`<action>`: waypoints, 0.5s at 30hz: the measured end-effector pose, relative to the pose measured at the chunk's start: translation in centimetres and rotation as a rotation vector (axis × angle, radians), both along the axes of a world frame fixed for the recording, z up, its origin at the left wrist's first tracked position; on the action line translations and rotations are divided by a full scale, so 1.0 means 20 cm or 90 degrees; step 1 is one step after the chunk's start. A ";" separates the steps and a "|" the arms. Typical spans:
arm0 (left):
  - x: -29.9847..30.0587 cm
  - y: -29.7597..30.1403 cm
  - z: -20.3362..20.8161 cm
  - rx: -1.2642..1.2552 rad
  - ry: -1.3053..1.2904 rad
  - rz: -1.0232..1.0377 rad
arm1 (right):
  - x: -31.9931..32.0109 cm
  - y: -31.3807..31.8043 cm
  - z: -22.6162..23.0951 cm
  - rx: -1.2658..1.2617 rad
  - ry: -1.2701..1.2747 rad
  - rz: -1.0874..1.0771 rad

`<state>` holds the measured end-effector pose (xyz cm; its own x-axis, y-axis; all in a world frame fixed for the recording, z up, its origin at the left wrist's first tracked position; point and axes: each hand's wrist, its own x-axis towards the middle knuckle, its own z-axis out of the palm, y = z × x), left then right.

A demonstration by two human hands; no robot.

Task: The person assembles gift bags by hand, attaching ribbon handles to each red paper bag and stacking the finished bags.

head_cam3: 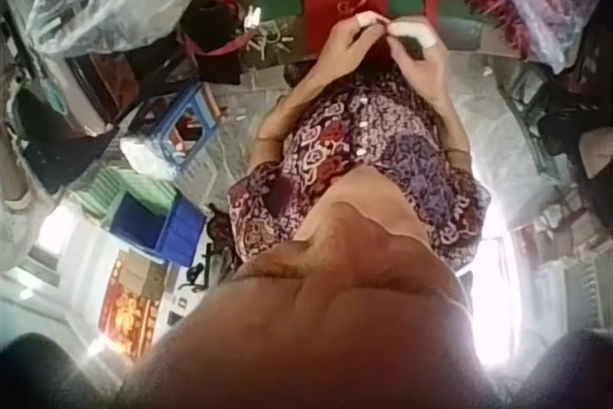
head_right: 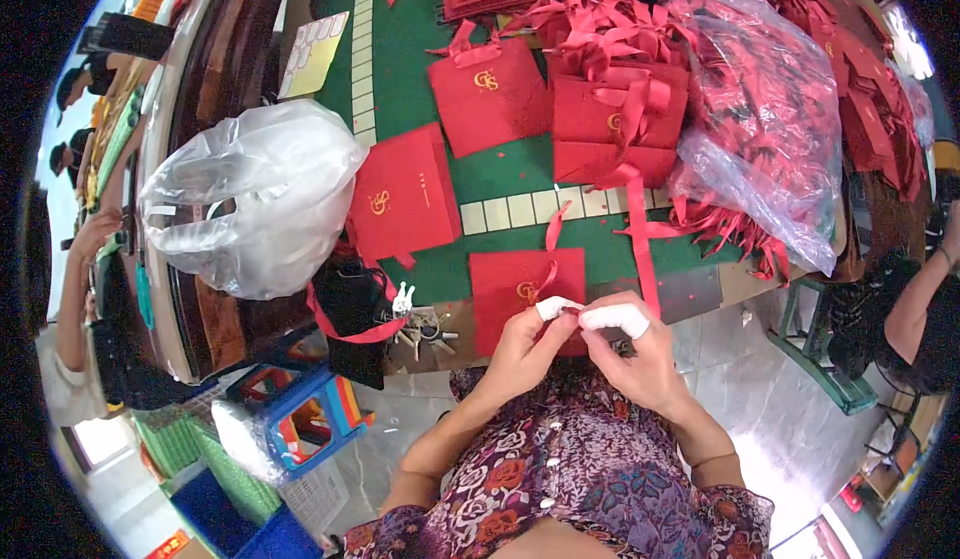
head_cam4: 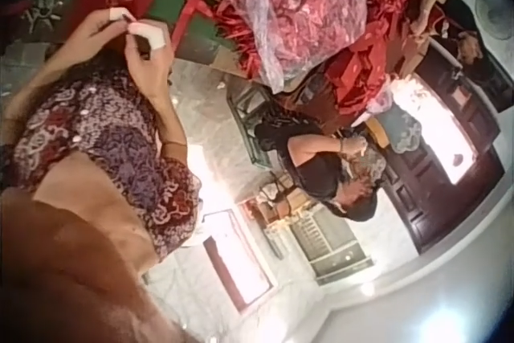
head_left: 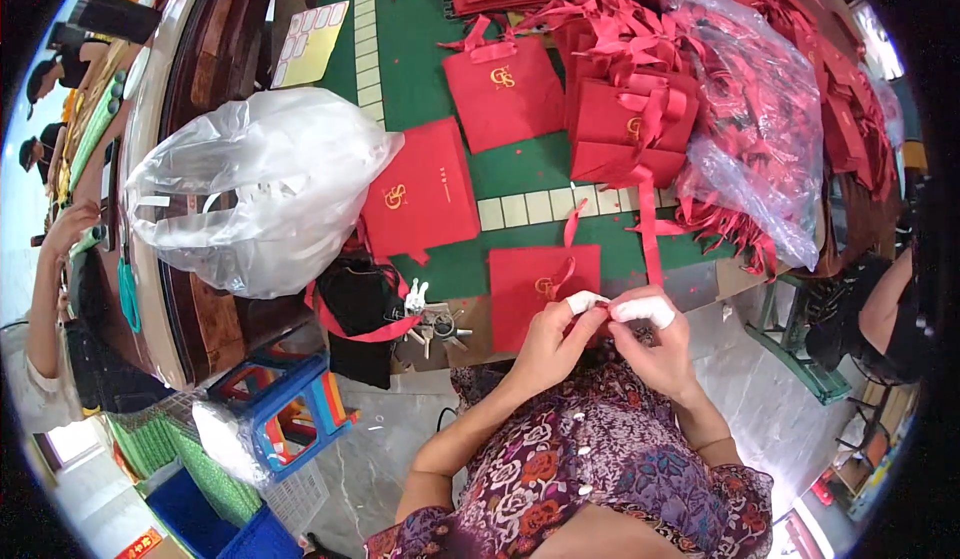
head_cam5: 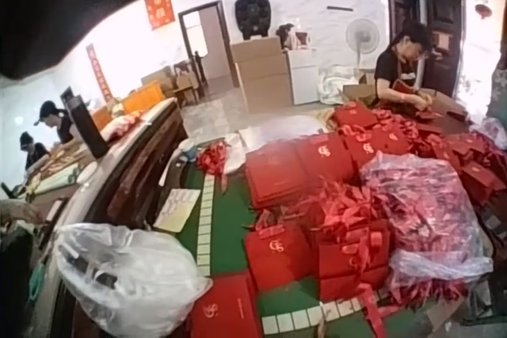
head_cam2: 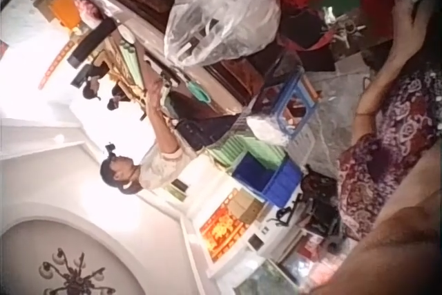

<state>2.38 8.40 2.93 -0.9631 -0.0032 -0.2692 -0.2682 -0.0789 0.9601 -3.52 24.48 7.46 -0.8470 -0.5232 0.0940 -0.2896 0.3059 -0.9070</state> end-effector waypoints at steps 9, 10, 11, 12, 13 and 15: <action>-0.02 -0.07 0.08 -0.162 0.142 -0.134 | -0.05 0.02 0.01 -0.114 -0.316 0.015; -0.02 -0.08 0.07 -0.135 0.139 -0.152 | -0.06 0.01 0.03 -0.104 -0.310 0.023; -0.02 -0.09 0.07 -0.134 0.140 -0.154 | -0.07 0.01 0.04 -0.104 -0.309 0.021; -0.03 -0.09 0.06 -0.139 0.134 -0.165 | -0.07 0.02 0.04 -0.077 -0.294 0.037; -0.03 -0.09 0.05 -0.145 0.128 -0.177 | -0.08 0.02 0.05 -0.051 -0.278 0.053; -0.03 -0.09 0.08 -0.149 0.121 -0.170 | -0.09 0.03 0.07 -0.042 -0.260 0.063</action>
